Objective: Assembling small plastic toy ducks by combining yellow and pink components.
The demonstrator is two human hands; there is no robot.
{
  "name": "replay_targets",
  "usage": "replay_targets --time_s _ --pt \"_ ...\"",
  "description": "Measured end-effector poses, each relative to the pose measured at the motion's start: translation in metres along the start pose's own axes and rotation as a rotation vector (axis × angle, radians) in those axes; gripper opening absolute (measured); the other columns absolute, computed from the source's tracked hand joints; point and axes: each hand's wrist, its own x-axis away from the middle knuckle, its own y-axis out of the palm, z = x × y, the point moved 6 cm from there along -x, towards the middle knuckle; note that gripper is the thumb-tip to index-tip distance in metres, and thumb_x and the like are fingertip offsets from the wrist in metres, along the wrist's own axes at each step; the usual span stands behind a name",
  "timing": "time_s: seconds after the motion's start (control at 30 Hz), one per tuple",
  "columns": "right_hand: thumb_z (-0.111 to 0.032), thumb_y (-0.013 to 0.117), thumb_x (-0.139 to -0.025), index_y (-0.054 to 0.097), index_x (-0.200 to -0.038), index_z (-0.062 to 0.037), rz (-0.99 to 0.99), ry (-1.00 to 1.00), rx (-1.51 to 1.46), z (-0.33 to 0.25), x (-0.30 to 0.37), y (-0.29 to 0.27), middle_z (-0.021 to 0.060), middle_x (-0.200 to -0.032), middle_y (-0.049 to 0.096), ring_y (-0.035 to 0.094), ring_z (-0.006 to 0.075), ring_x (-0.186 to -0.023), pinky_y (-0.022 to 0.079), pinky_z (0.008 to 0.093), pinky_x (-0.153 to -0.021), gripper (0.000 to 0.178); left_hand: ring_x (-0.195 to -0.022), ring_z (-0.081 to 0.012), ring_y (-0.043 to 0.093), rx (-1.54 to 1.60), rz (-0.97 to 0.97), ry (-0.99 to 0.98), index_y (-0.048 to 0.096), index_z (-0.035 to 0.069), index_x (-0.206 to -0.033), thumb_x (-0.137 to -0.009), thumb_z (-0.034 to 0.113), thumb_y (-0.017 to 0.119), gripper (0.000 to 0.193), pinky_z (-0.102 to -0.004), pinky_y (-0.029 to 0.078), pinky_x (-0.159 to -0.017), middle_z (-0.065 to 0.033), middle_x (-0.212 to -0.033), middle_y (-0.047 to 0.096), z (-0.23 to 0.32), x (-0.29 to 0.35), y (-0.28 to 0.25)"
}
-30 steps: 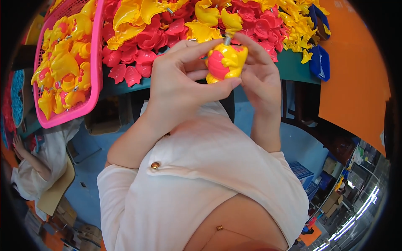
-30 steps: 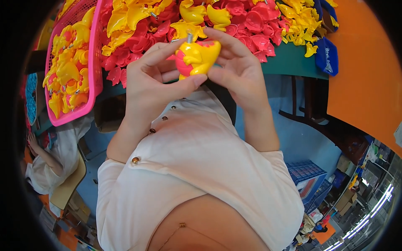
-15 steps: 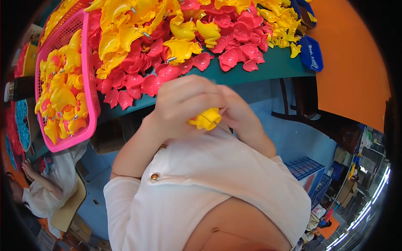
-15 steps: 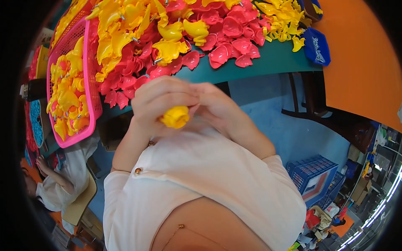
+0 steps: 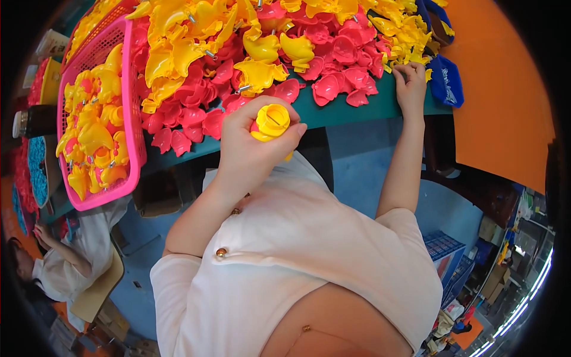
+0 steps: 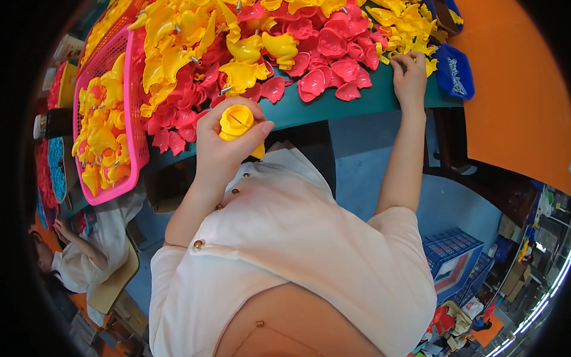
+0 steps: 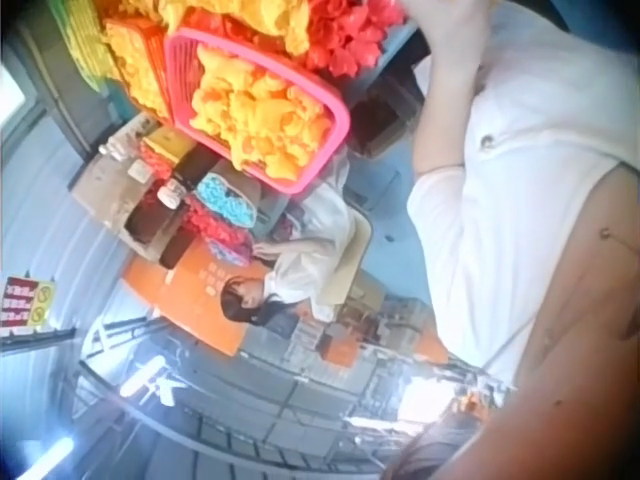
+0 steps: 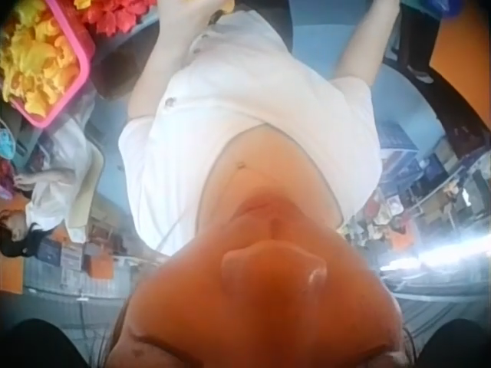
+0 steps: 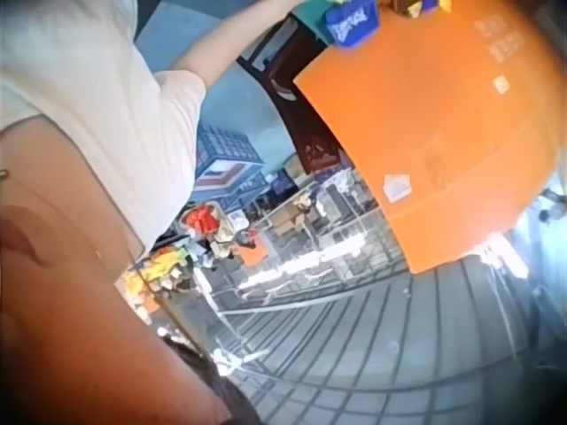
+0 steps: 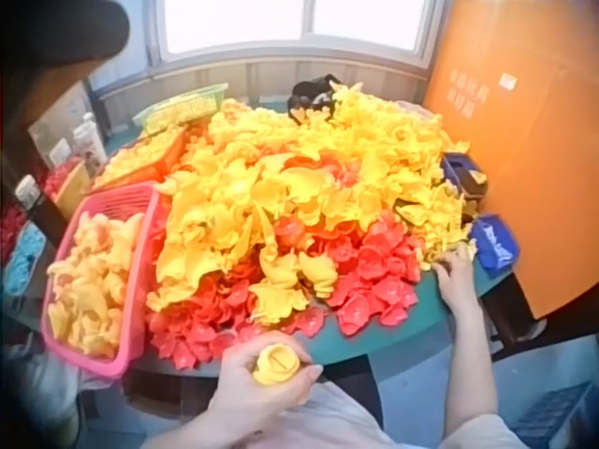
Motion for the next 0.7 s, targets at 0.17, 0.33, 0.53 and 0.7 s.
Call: replay_targets --time_s 0.17,0.33,0.53,0.7 --pt "-0.001 0.064 -0.082 0.062 -0.096 0.0017 -0.027 0.246 -0.748 -0.078 0.010 -0.026 0.0085 -0.103 0.062 0.061 0.0130 -0.086 0.049 0.0257 -0.078 0.014 -0.074 -0.0108 0.056 -0.264 0.044 0.157 0.059 0.002 -0.082 -0.070 -0.002 0.070 0.017 -0.0231 0.044 -0.068 -0.0033 -0.079 0.059 0.005 -0.003 -0.003" --pt "0.009 0.070 -0.071 0.061 -0.102 0.0038 -0.619 0.045 -0.932 -0.227 0.052 -0.011 0.0093 -0.098 0.063 0.060 0.0128 -0.085 0.049 0.0255 -0.076 0.032 -0.073 -0.0196 0.059 -0.538 0.130 0.407 0.060 0.003 -0.085 -0.067 -0.001 0.072 0.022 -0.0264 0.046 -0.066 -0.0086 -0.080 0.060 0.012 0.006 -0.004" --pt "0.009 0.074 -0.068 0.064 -0.098 0.0061 -0.415 -0.025 -1.048 -0.257 0.058 -0.009 0.0128 -0.095 0.064 0.061 0.0172 -0.085 0.049 0.0262 -0.074 0.032 -0.070 -0.0282 0.060 -0.760 0.206 0.509 0.060 0.007 -0.085 -0.057 0.007 0.077 0.033 -0.0354 0.047 -0.058 -0.0079 -0.078 0.057 0.022 0.019 -0.010" --pt "0.005 0.077 -0.065 0.067 -0.094 0.0050 -0.280 -0.313 -0.886 -0.274 0.063 -0.013 0.0143 -0.090 0.065 0.062 0.0195 -0.081 0.049 0.0262 -0.070 0.031 -0.069 -0.0272 0.060 -0.738 0.196 0.502 0.060 0.007 -0.084 -0.058 0.008 0.077 0.031 -0.0347 0.047 -0.056 -0.0073 -0.078 0.058 0.020 0.026 -0.020"
